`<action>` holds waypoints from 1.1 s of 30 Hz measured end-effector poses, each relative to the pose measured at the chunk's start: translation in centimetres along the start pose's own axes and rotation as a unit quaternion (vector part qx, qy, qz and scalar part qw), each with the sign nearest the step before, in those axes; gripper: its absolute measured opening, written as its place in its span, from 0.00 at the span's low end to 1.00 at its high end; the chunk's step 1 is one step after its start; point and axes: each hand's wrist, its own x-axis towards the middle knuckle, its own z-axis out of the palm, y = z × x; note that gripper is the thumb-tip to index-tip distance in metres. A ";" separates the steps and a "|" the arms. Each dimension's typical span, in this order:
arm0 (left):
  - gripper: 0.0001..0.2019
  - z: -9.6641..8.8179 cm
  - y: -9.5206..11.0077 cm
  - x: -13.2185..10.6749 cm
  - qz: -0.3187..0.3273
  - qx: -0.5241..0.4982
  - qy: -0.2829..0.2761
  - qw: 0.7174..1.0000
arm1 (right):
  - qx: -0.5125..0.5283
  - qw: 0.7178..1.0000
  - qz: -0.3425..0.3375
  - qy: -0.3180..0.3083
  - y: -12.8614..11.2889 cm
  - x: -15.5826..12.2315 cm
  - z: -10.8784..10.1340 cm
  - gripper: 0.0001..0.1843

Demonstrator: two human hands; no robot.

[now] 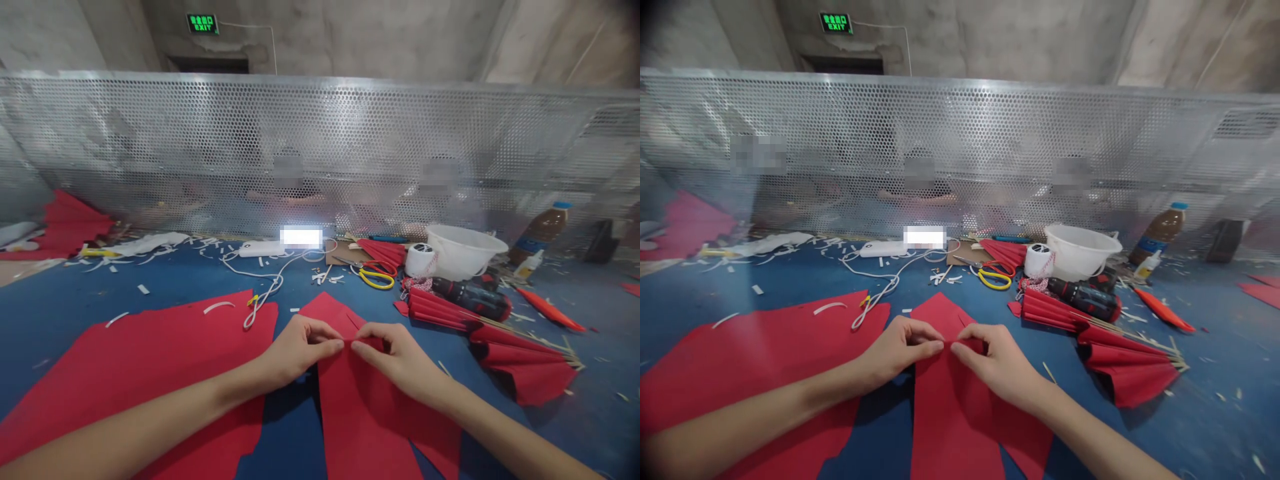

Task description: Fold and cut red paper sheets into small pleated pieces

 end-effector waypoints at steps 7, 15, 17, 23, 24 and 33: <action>0.10 0.6 1.0 -0.5 0.040 0.036 -0.052 0.997 | -0.002 0.998 -0.033 -0.055 -1.0 -0.5 0.7 0.19; 0.17 0.1 0.2 0.2 0.017 -0.005 0.025 1.000 | 0.062 0.998 -0.016 0.007 0.0 -0.1 1.2 0.21; 0.19 -0.1 -0.1 0.3 0.005 -0.018 0.046 0.999 | 0.073 0.997 0.000 0.014 0.3 0.2 1.0 0.22; 0.21 0.0 0.5 0.4 -0.007 -0.065 0.065 0.996 | 0.150 0.988 0.046 0.003 0.8 0.8 0.0 0.25; 0.20 0.0 0.6 0.3 -0.009 -0.073 0.068 0.995 | 0.163 0.986 0.047 -0.011 0.9 0.9 -0.2 0.25; 0.17 0.3 0.9 -0.3 0.023 -0.027 0.078 0.996 | 0.143 0.989 0.045 0.001 0.3 0.6 -0.3 0.17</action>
